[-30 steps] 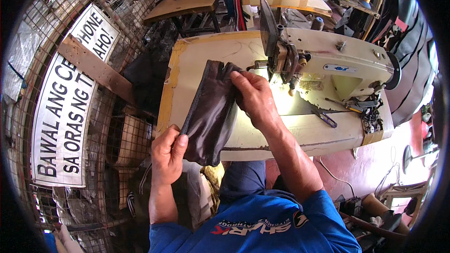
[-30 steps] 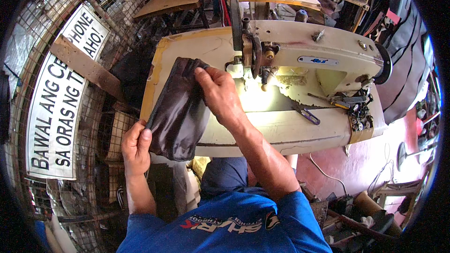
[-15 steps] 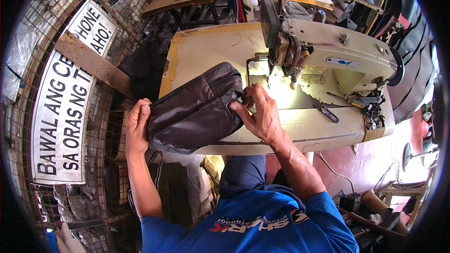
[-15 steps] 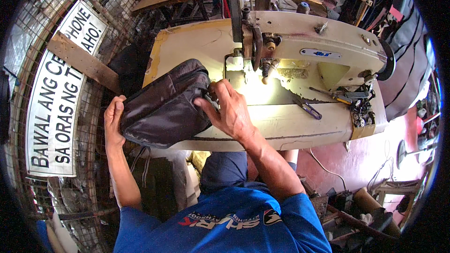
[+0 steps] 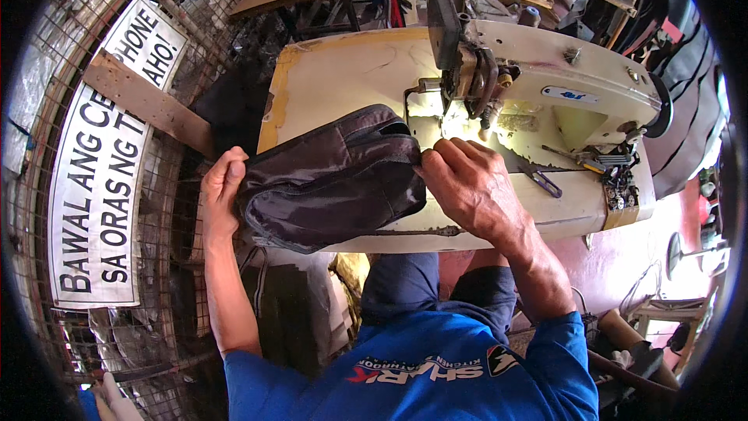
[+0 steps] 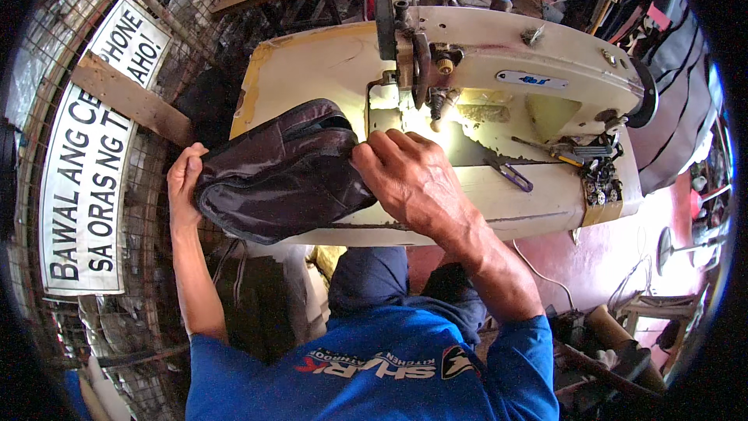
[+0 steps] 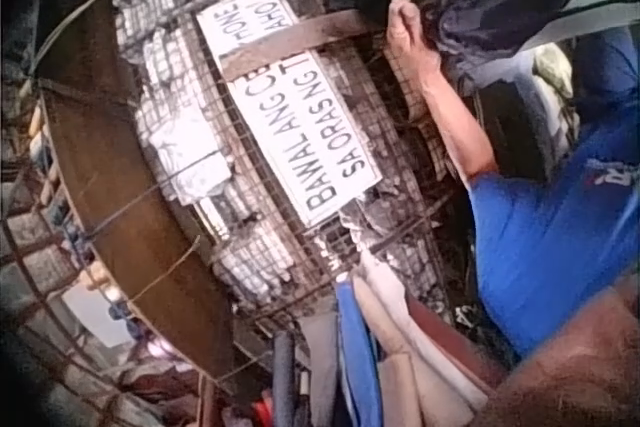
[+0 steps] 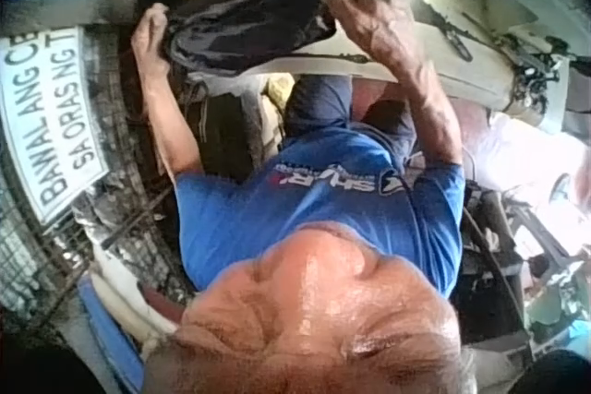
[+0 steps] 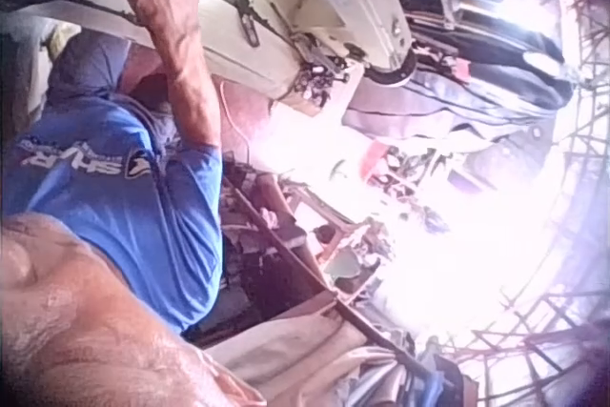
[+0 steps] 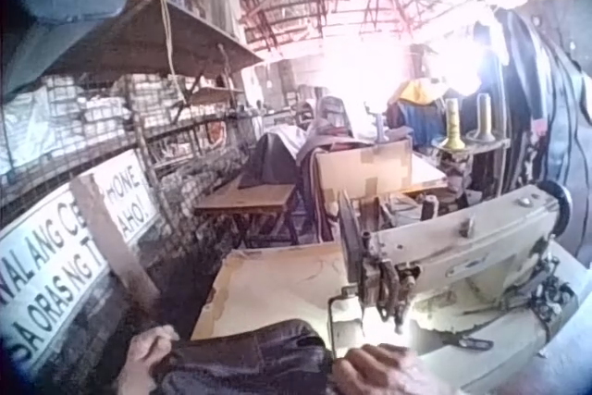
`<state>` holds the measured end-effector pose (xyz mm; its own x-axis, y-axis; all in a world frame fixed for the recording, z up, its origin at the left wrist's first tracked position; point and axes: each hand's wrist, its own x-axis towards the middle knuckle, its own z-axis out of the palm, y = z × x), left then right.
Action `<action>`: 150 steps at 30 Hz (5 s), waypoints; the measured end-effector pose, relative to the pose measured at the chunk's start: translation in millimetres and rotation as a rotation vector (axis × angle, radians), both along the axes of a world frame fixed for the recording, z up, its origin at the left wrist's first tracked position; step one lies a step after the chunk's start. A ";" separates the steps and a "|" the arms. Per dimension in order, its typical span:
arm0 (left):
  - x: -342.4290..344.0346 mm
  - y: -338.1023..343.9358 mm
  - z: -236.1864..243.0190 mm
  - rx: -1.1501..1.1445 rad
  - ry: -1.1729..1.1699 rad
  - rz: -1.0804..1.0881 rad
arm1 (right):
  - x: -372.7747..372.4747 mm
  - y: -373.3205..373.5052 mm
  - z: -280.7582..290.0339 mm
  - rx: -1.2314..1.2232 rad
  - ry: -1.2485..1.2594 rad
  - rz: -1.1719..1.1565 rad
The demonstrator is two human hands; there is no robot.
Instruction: Sewing a black leather bag or pouch using an industrial sewing machine.
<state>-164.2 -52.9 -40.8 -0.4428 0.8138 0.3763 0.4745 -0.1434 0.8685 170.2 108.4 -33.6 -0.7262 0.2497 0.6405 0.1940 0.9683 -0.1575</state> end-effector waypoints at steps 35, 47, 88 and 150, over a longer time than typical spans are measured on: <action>51.7 106.1 -14.6 -0.415 0.582 -0.232 | 23.5 -57.1 -55.5 -0.863 0.024 -0.495; 48.0 131.7 -38.6 -0.229 0.593 -0.226 | 28.8 -36.2 -60.6 -1.021 0.231 -0.450; 118.3 147.0 -4.0 -0.362 1.398 -0.735 | 83.8 -78.9 -100.1 -1.097 0.355 -0.261; 95.6 32.3 89.8 -0.489 0.626 -0.750 | 159.6 51.5 -137.6 0.121 -0.114 -1.280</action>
<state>-68.6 -20.6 49.0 0.3857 0.9195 -0.0757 0.7879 -0.2856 0.5455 329.8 159.9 -171.2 -0.0659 0.7497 0.6585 0.9959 0.0908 -0.0038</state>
